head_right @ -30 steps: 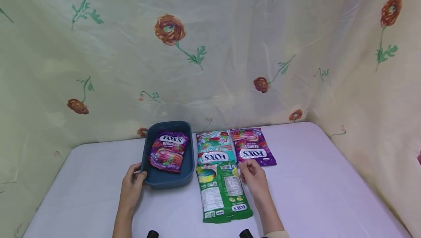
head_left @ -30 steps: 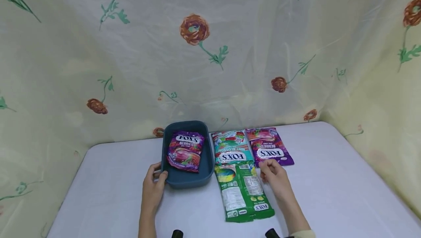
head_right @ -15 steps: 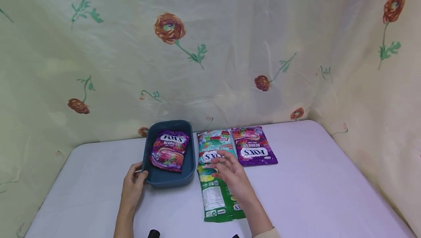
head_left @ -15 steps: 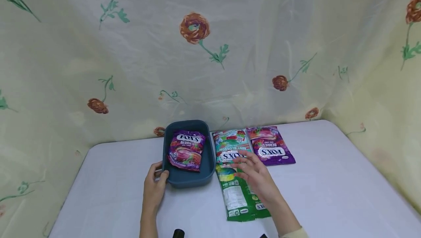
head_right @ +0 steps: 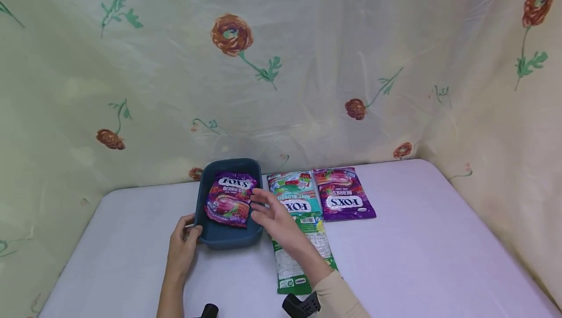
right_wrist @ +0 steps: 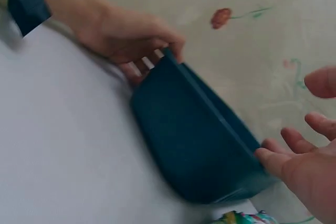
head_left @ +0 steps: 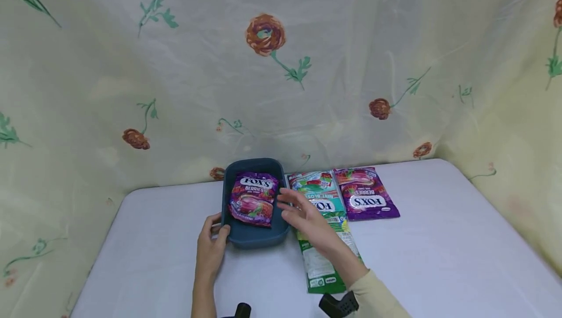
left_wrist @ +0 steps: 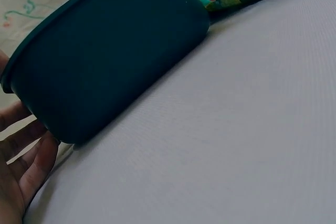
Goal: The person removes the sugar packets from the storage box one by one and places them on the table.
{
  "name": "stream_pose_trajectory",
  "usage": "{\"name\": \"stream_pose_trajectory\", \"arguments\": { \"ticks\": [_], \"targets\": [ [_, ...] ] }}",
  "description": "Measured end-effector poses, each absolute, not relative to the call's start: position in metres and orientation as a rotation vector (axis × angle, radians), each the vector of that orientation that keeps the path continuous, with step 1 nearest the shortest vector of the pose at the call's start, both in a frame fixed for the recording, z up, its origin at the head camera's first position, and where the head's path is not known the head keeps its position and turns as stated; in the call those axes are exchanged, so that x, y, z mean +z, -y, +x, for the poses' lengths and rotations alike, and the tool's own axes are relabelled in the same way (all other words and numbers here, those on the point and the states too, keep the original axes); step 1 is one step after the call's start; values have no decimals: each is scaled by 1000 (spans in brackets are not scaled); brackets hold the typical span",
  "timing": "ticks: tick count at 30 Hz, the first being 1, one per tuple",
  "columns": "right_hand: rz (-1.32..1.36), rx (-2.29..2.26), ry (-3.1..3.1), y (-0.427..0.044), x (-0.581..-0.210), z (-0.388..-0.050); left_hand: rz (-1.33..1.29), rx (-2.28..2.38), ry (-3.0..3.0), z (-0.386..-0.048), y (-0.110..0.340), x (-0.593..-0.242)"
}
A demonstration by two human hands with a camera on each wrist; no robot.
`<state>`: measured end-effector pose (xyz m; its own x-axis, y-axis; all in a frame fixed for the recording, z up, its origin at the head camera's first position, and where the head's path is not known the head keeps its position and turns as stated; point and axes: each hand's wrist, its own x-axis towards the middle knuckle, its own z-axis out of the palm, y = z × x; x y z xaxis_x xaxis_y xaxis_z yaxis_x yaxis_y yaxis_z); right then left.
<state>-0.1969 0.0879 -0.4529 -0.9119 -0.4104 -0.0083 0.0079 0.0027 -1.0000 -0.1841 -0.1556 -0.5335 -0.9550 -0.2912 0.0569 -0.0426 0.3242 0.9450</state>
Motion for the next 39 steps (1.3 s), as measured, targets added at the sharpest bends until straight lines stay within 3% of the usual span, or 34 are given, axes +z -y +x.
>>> {"name": "stream_pose_trajectory", "arguments": {
  "ticks": [39],
  "targets": [
    [-143,-1750,-2177,-43,-449,-228,315,-1694,2372,-185,156,-533]
  ]
}}
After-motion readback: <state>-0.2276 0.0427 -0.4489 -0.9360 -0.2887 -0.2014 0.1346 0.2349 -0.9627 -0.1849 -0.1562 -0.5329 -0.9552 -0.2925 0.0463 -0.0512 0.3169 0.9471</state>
